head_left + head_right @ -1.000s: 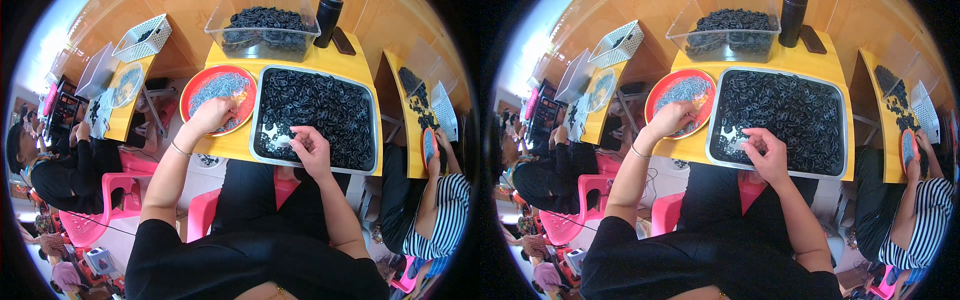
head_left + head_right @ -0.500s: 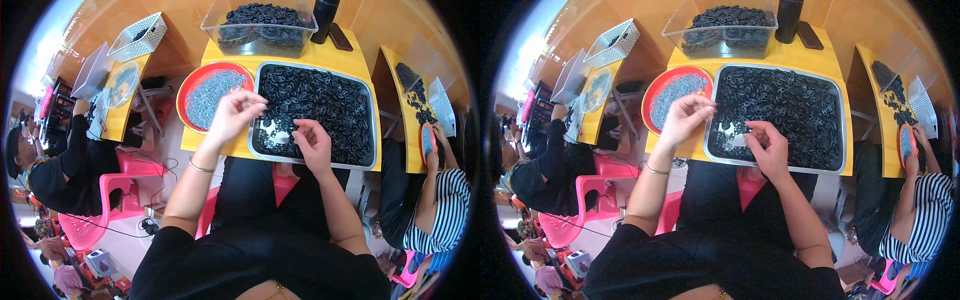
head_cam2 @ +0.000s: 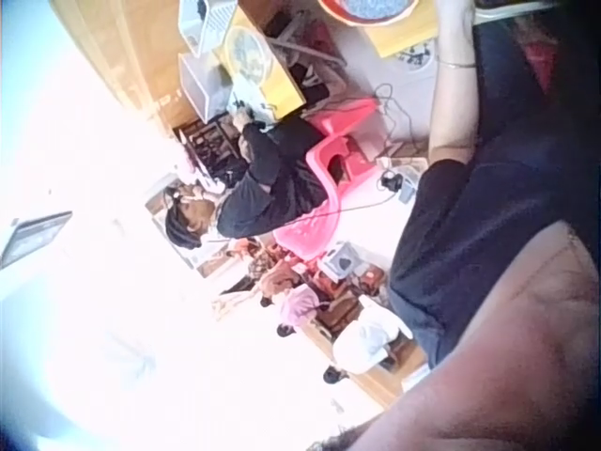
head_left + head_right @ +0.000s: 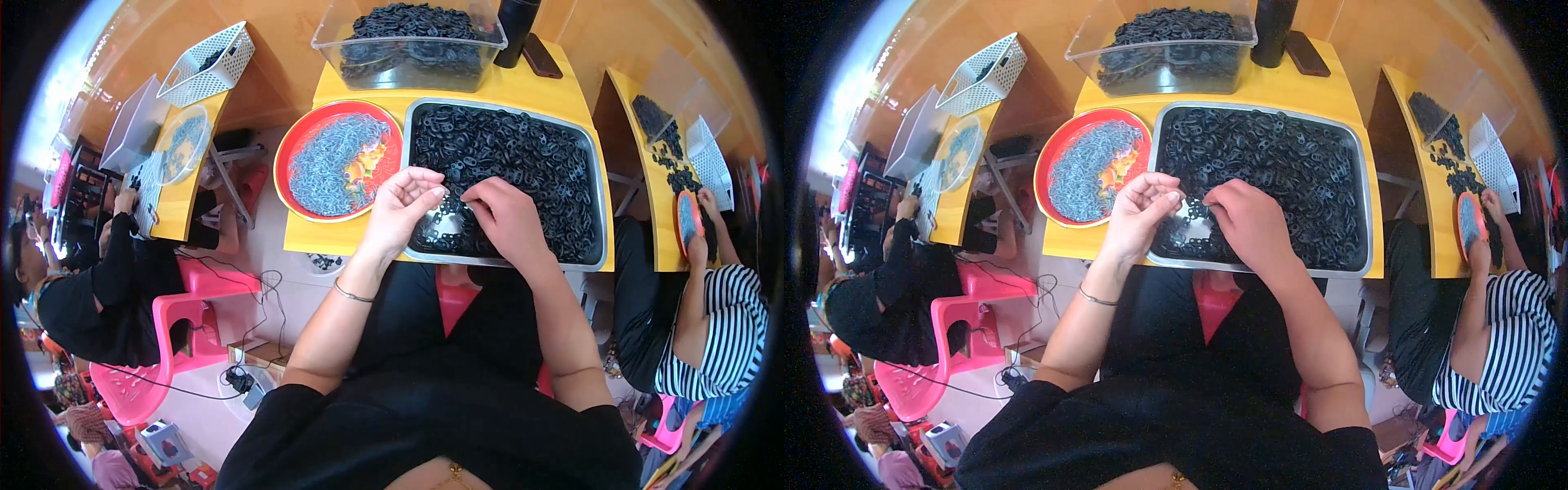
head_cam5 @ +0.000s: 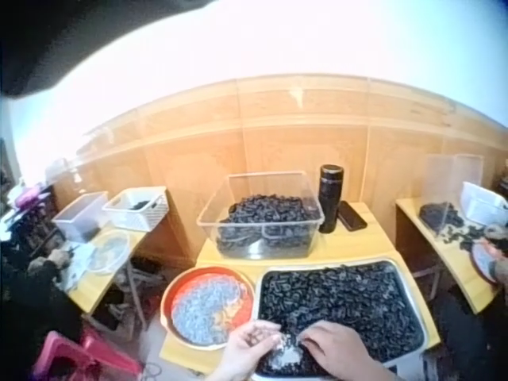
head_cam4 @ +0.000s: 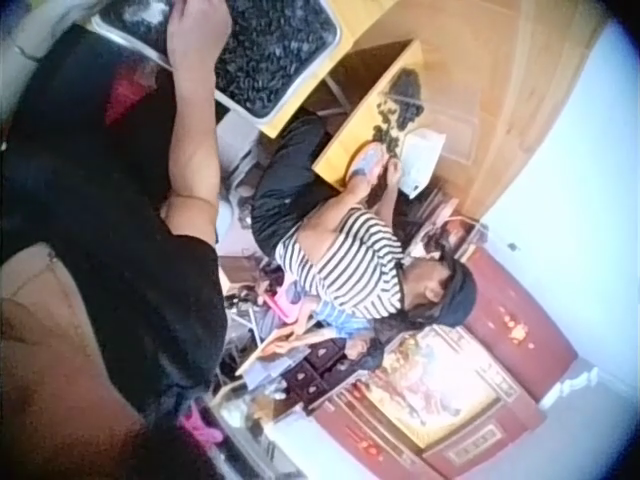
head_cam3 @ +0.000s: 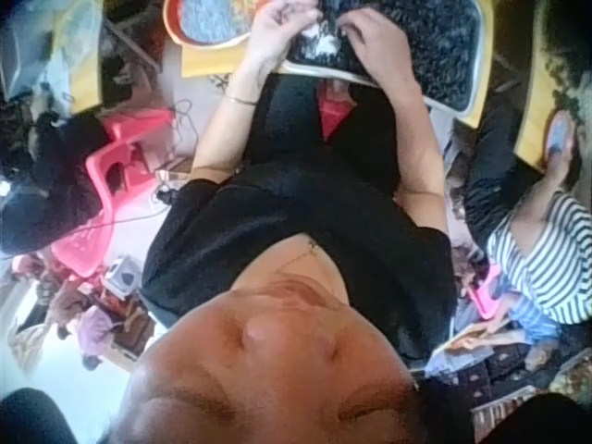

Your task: The person assembles cord lock toggles by picking springs from a plate and inserting them into plastic stopper components by hand.

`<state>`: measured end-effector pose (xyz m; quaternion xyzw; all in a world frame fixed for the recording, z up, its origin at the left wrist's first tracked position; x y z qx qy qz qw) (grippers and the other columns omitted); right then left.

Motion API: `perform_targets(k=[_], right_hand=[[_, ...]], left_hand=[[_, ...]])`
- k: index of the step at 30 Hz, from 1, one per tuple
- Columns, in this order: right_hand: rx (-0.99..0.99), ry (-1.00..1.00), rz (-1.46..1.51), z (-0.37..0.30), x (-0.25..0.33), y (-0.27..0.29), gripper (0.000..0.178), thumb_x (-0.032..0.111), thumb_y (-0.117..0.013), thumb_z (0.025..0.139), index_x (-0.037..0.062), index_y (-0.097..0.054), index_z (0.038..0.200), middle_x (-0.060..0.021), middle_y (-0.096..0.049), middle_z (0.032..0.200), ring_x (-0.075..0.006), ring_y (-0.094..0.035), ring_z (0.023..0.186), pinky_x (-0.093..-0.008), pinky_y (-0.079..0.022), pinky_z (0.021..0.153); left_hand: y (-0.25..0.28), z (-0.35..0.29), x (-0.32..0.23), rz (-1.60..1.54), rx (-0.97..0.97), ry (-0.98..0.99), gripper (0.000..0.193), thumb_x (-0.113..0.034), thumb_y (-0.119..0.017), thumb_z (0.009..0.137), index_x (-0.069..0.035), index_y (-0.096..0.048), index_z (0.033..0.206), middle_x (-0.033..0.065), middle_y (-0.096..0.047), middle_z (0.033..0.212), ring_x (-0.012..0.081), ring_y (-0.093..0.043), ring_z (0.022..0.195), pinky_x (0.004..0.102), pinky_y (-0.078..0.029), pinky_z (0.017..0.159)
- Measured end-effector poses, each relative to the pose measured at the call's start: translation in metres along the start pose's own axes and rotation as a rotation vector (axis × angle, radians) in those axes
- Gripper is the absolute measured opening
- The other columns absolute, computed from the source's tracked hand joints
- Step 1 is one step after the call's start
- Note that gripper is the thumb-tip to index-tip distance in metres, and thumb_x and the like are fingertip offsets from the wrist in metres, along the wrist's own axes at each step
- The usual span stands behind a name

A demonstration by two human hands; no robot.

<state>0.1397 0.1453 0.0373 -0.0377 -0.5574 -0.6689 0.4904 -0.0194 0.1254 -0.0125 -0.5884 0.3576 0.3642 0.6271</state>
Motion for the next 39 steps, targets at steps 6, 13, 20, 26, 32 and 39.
perform_targets(k=[6,13,20,26,32,39], right_hand=[[0.201,0.036,-0.332,0.004,0.000,-0.026,0.010,0.007,-0.060,0.073,0.0084,-0.061,0.084,-0.0060,-0.060,0.083,-0.0248,-0.060,0.081,-0.0355,-0.050,0.067],[0.263,0.087,-0.515,0.006,0.002,-0.039,0.008,0.010,-0.055,0.075,0.0089,-0.058,0.082,-0.0052,-0.059,0.080,-0.0230,-0.060,0.079,-0.0349,-0.052,0.063],[0.181,0.155,-0.392,0.008,0.022,-0.029,0.015,0.007,-0.057,0.075,0.0075,-0.061,0.089,-0.0072,-0.057,0.078,-0.0234,-0.060,0.080,-0.0360,-0.051,0.064],[0.416,-0.056,0.400,-0.032,0.069,-0.054,0.013,0.006,-0.062,0.079,0.0035,-0.059,0.092,-0.0086,-0.058,0.084,-0.0208,-0.060,0.076,-0.0316,-0.047,0.067],[0.809,-0.446,1.078,-0.083,0.088,-0.193,0.020,0.012,-0.060,0.087,0.0012,-0.053,0.102,-0.0063,-0.058,0.099,-0.0130,-0.057,0.091,-0.0264,-0.046,0.081],[0.742,-1.133,1.588,-0.076,0.084,-0.355,0.011,0.002,-0.052,0.090,-0.0029,-0.050,0.099,-0.0116,-0.054,0.098,-0.0215,-0.056,0.100,-0.0334,-0.046,0.095]], left_hand=[[0.003,-0.002,0.001,-0.065,0.000,-0.010,0.016,-0.001,-0.061,0.085,-0.001,-0.058,0.100,0.0045,-0.063,0.089,0.0091,-0.061,0.082,0.0218,-0.049,0.075],[0.001,-0.002,0.001,-0.088,0.000,-0.037,0.016,-0.001,-0.061,0.085,-0.001,-0.058,0.100,0.0043,-0.063,0.088,0.0091,-0.060,0.082,0.0221,-0.049,0.074],[0.005,-0.004,-0.004,-0.133,-0.047,-0.060,0.016,-0.003,-0.061,0.086,-0.001,-0.057,0.101,0.0048,-0.063,0.090,0.0097,-0.061,0.083,0.0221,-0.049,0.073],[-0.010,-0.023,-0.059,-0.072,-0.039,-0.170,0.016,-0.001,-0.059,0.086,-0.002,-0.057,0.101,0.0056,-0.063,0.092,0.0099,-0.060,0.086,0.0216,-0.048,0.072],[-0.041,-0.050,-0.093,-0.244,0.088,-0.282,0.010,-0.001,-0.061,0.085,-0.003,-0.057,0.094,-0.0022,-0.058,0.083,0.0017,-0.055,0.077,0.0174,-0.045,0.069],[-0.036,-0.048,-0.089,-0.288,0.154,-0.307,0.012,0.002,-0.058,0.086,0.000,-0.056,0.098,0.0025,-0.059,0.091,0.0065,-0.057,0.086,0.0202,-0.047,0.076]])
Point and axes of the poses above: each hand's wrist, its own z-axis towards the middle knuckle, its own y-axis out of the back of the hand, x = y × z, the point moved 5 cm from there along z, towards the middle knuckle
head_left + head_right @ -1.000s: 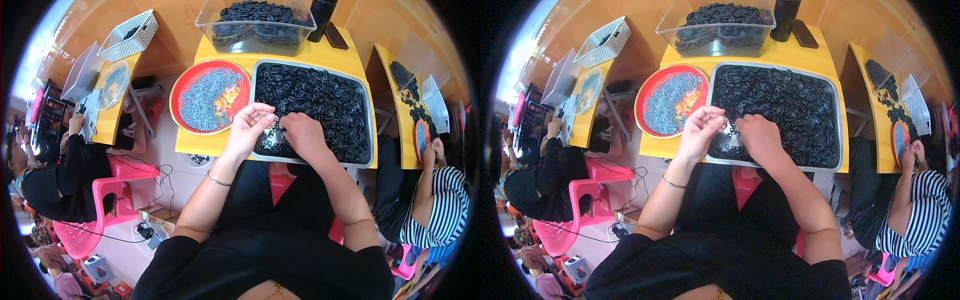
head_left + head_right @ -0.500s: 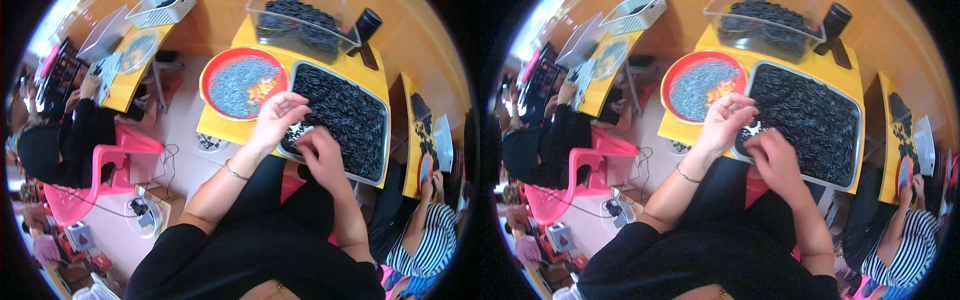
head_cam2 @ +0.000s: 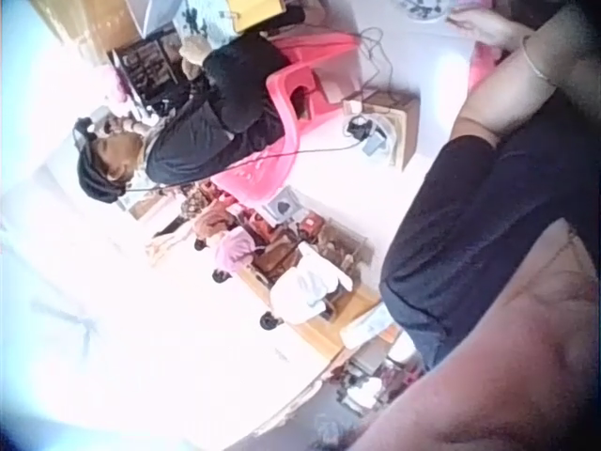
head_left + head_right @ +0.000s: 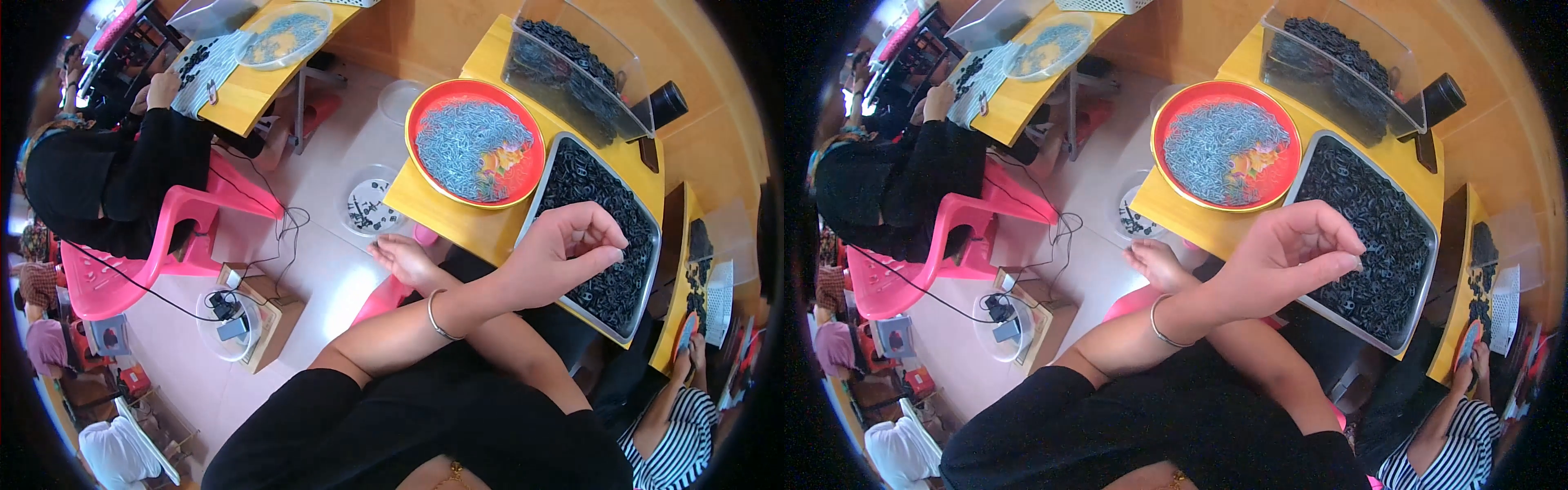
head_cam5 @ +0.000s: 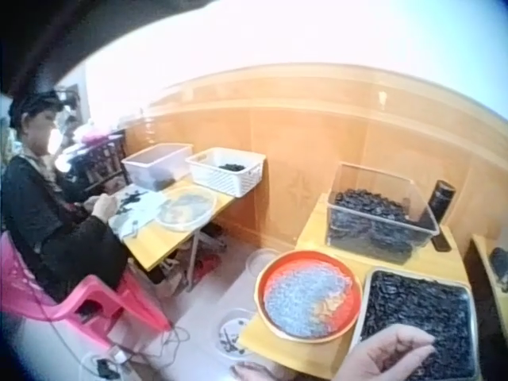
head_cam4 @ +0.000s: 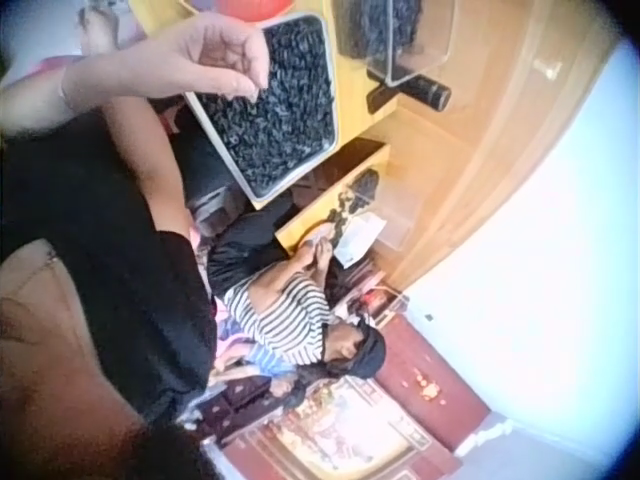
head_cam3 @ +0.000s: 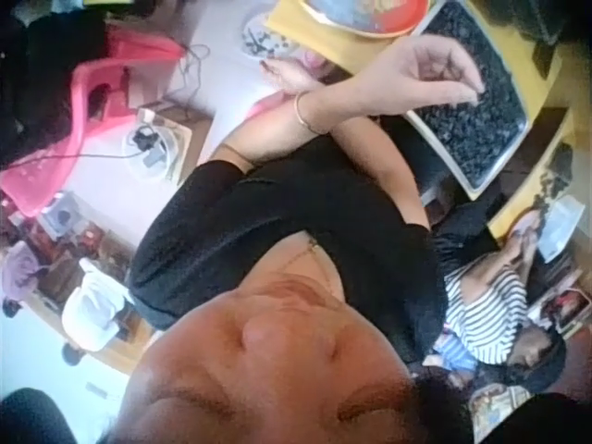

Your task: The person assembles cord lock toggles by picking springs from a plate and inserting them into plastic stopper components by hand.

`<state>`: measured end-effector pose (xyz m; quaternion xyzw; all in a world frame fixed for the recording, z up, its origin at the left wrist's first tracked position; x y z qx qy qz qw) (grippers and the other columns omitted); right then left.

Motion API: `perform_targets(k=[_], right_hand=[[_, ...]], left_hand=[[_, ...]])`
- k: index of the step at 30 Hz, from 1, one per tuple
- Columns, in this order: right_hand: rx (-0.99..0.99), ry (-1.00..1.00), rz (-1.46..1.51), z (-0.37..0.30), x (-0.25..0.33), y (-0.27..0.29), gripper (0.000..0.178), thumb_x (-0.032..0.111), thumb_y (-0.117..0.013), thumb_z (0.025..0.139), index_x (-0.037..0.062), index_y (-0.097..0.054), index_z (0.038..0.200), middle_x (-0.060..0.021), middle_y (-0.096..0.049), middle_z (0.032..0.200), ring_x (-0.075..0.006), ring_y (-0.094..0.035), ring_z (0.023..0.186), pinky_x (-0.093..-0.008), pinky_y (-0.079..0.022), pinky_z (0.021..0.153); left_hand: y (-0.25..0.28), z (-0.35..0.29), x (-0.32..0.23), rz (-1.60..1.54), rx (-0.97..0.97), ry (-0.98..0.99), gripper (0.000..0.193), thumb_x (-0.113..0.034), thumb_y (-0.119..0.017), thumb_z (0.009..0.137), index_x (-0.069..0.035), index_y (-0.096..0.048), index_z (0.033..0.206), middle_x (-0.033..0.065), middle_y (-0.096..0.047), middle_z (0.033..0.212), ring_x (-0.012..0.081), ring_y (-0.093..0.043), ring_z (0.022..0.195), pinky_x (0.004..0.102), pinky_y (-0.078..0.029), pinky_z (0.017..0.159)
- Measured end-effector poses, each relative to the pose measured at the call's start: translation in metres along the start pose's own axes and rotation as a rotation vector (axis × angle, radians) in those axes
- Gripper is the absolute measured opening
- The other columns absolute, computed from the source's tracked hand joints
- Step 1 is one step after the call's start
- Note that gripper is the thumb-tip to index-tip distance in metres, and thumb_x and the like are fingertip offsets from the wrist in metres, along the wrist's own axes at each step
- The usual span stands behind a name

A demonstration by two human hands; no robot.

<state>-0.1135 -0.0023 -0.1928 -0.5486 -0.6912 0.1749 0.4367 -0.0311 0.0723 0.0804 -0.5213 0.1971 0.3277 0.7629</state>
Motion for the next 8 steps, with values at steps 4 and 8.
perform_targets(k=[4,8], right_hand=[[-0.205,0.104,0.095,0.012,0.016,0.003,0.022,0.000,-0.049,0.091,-0.0074,-0.044,0.111,-0.0183,-0.051,0.112,-0.0308,-0.052,0.110,-0.0373,-0.042,0.101],[-0.075,-0.013,-0.093,-0.032,0.021,-0.008,0.050,0.003,-0.050,0.091,-0.0053,-0.027,0.134,-0.0221,-0.040,0.130,-0.0329,-0.041,0.124,-0.0384,-0.038,0.104]], left_hand=[[0.005,0.003,0.000,-0.011,-0.007,-0.005,0.013,0.003,-0.058,0.085,0.000,-0.056,0.098,0.0021,-0.060,0.091,0.0060,-0.057,0.086,0.0203,-0.047,0.076],[0.005,0.007,0.002,0.013,-0.063,-0.001,0.009,-0.001,-0.061,0.084,-0.003,-0.056,0.091,-0.0027,-0.056,0.080,0.0011,-0.052,0.072,0.0166,-0.044,0.065]])
Point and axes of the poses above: each hand's wrist, its own z-axis towards the middle knuckle, its own y-axis out of the back of the hand, x = y × z, the point moved 5 cm from there along z, towards the middle knuckle
